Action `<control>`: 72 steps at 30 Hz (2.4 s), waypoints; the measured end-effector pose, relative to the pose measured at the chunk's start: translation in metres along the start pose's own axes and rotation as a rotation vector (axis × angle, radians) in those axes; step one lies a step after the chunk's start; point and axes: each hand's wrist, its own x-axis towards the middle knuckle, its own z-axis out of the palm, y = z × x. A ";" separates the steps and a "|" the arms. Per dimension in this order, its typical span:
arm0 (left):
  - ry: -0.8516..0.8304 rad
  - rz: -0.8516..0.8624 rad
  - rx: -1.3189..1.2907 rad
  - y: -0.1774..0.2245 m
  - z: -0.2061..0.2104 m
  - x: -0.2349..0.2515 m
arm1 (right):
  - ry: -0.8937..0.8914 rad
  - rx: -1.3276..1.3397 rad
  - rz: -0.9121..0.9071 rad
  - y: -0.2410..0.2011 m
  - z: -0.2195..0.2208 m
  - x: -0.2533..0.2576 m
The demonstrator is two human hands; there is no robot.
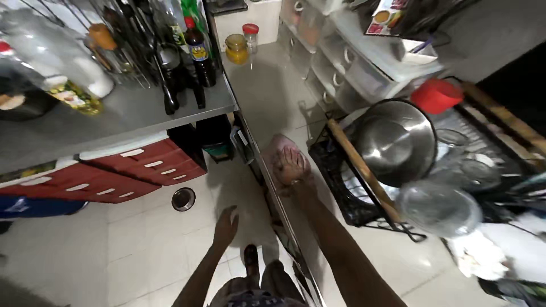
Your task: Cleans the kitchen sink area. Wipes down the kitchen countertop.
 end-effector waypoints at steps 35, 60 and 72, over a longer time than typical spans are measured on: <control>-0.772 0.247 0.094 0.112 -0.179 0.388 | 0.096 0.299 -0.239 -0.090 -0.078 0.435; -0.886 0.344 0.099 0.106 -0.201 0.422 | 0.138 0.271 -0.177 -0.151 -0.061 0.430; -0.952 0.389 0.118 0.126 -0.188 0.427 | 0.040 0.224 -0.162 -0.193 -0.046 0.464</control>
